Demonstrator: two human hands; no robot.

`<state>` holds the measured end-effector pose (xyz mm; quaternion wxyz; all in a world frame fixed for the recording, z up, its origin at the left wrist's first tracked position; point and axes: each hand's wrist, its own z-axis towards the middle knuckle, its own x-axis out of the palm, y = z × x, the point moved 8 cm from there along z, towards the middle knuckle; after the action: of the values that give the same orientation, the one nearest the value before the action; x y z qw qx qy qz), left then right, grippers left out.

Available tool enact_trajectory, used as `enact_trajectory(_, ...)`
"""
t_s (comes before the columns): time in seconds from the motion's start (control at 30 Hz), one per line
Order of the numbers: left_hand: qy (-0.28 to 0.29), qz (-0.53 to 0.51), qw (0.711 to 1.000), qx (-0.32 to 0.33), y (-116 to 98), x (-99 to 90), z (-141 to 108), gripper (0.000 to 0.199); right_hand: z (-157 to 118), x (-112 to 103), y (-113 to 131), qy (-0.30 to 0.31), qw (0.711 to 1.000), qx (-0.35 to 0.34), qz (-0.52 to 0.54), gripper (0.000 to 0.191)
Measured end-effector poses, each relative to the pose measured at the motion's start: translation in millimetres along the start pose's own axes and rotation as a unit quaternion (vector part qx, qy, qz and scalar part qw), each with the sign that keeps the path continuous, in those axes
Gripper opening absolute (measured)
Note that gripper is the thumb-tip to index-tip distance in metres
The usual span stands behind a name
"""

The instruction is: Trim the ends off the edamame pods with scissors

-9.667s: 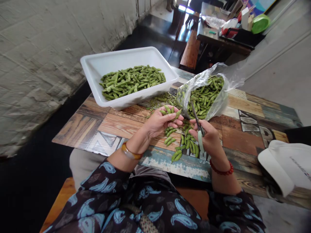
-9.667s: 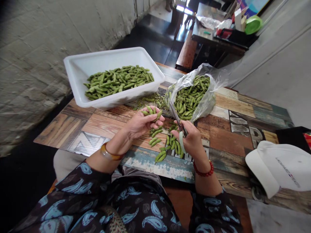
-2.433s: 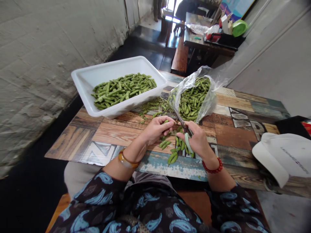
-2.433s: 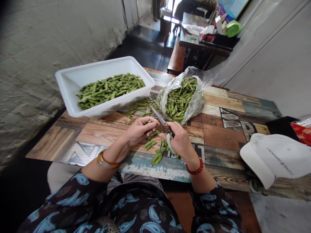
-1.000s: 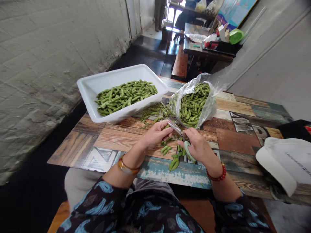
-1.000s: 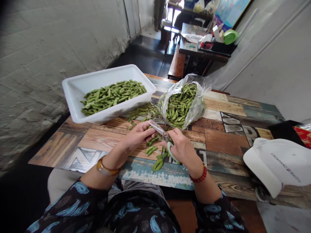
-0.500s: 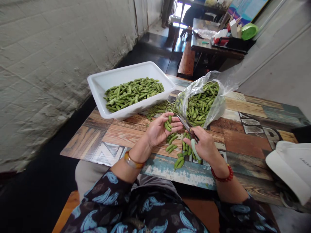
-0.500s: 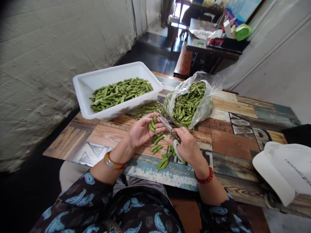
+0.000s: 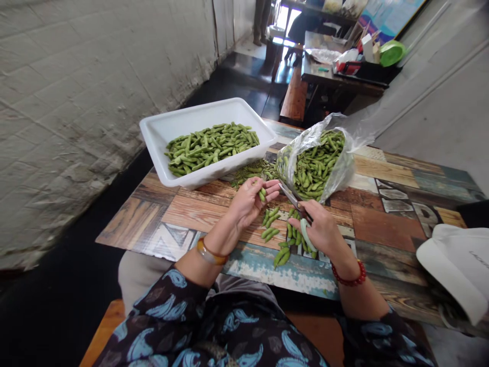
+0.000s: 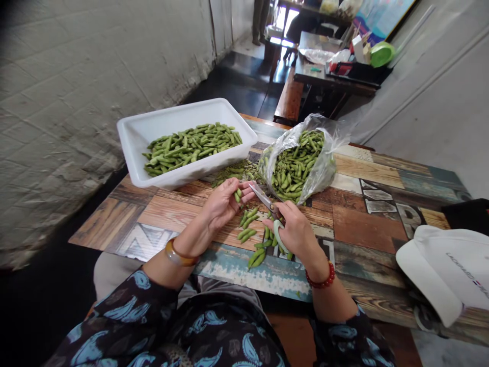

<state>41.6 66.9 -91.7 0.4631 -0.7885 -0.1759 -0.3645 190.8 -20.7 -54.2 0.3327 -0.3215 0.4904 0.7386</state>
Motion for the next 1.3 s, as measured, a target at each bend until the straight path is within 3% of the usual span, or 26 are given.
enact_trajectory(0.17, -0.034, 0.078, 0.996, -0.017, 4, -9.4, 2, 0.027, -1, -2, 3, -0.006, 1.000, -0.002, -0.015, 0.025)
enact_trajectory(0.33, -0.016, 0.133, 0.990, 0.033, 1, -8.9, 2, 0.045, -1, -3, 4, -0.004, 1.000, 0.001, -0.018, 0.023)
enact_trajectory(0.5, 0.007, 0.096, 0.995, 0.012, 1, -4.7, 1, 0.033, -1, -3, 3, -0.007, 1.000, 0.007, -0.010, 0.023)
enact_trajectory(0.7, 0.016, 0.057, 0.996, -0.070, 3, -1.1, -4, 0.009, -1, -4, 2, -0.011, 1.000, 0.010, -0.012, 0.023)
enact_trajectory(0.87, 0.024, 0.056, 0.996, -0.072, 3, 1.9, -6, 0.018, 0, -5, -1, -0.020, 1.000, 0.016, -0.009, 0.023)
enact_trajectory(1.03, 0.051, 0.067, 0.996, -0.034, -1, 9.1, -7, 0.023, -1, -2, -3, -0.003, 0.999, 0.029, -0.022, 0.031)
enact_trajectory(1.3, 0.130, 0.099, 0.986, -0.026, 7, 18.8, -10, 0.035, 0, 1, 2, 0.015, 0.998, 0.039, -0.040, 0.036)
